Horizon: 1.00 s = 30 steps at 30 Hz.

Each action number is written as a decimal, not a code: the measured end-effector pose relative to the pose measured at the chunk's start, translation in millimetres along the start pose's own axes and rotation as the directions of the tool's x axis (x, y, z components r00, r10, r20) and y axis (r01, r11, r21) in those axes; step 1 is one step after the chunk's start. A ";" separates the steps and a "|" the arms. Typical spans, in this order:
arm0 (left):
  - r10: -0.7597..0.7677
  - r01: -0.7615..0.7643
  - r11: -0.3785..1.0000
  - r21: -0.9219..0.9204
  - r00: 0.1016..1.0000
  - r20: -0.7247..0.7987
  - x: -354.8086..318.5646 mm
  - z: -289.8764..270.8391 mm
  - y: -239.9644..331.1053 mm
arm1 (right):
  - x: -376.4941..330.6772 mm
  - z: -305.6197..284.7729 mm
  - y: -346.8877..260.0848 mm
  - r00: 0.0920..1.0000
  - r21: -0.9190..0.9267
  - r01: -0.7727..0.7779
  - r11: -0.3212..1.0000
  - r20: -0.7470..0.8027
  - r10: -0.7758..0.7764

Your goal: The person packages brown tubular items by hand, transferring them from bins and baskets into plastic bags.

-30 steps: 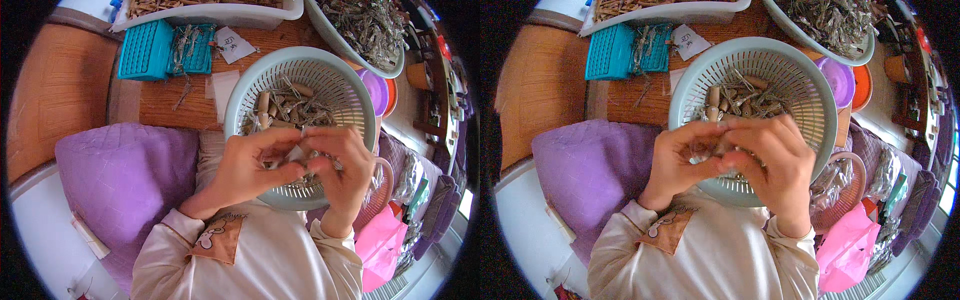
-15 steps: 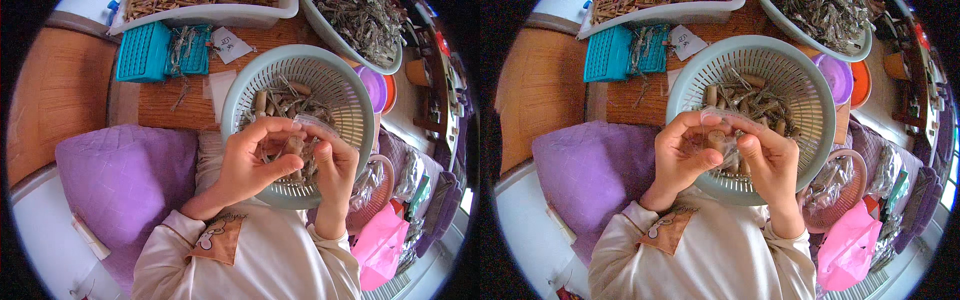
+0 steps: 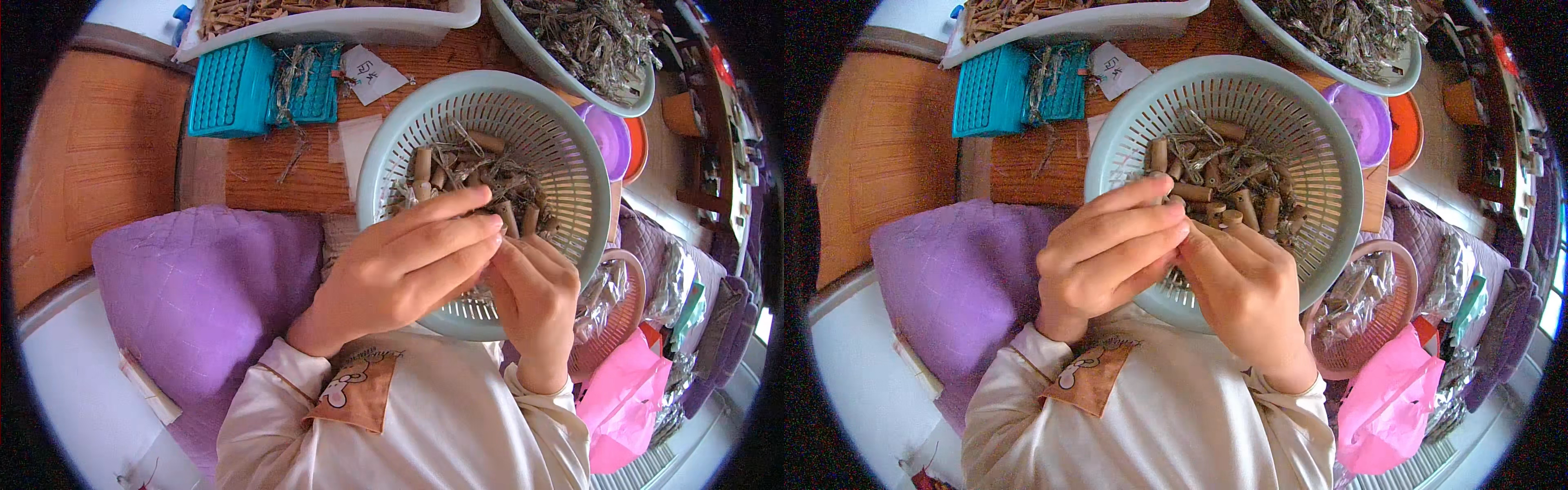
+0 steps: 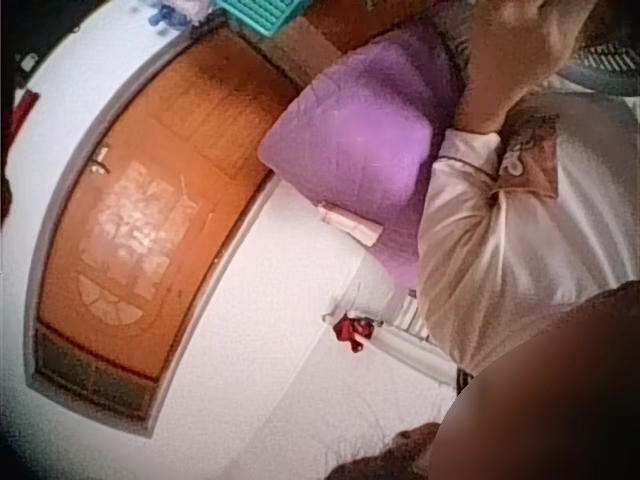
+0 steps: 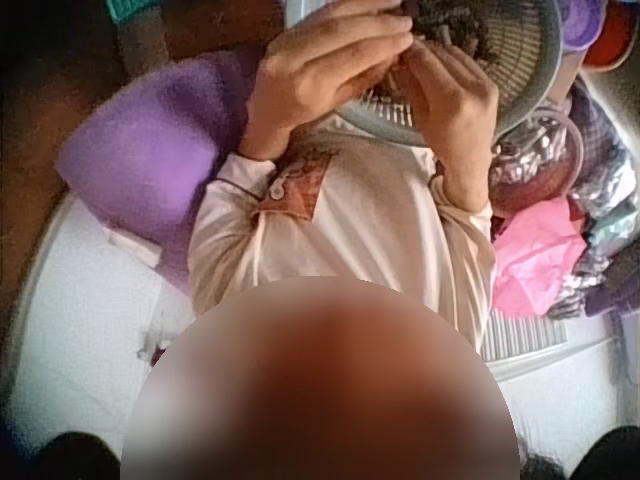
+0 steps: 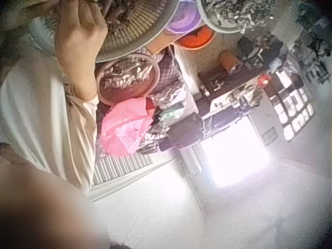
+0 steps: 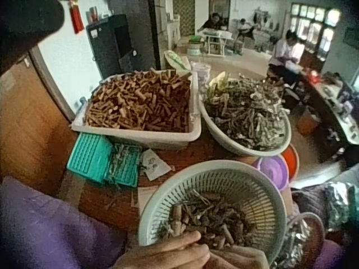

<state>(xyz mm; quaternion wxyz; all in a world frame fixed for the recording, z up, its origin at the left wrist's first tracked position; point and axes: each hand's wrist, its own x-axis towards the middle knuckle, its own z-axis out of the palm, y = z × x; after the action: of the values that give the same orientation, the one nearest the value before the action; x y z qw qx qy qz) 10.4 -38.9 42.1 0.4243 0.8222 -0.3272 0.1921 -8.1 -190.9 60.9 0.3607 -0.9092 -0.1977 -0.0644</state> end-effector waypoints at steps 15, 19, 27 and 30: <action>-0.532 0.203 0.749 -0.631 0.752 -0.389 -8.7 1.5 -47.5 | -14.3 -13.5 7.8 0.950 0.432 -0.241 0.869 -0.076 0.301; -0.417 0.288 0.624 -0.726 0.909 0.002 -12.7 8.0 -13.0 | -5.6 -6.6 12.0 0.966 0.551 -0.024 0.834 -0.204 0.162; -0.386 0.454 0.630 -0.630 0.887 0.254 -2.5 5.5 -1.5 | -7.3 -9.0 8.0 0.981 0.691 -0.105 0.715 -0.047 0.189; -0.405 0.416 0.712 -0.565 0.901 0.154 -2.6 7.5 0.5 | -7.4 -12.9 5.4 0.968 0.692 -0.208 0.691 0.043 0.248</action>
<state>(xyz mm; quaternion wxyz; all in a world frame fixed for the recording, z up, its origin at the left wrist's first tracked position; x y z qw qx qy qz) 8.4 -44.3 36.6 0.6850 0.7046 -0.1835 -0.0249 -12.3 -205.5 65.0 0.6839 -0.7240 -0.0833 0.0348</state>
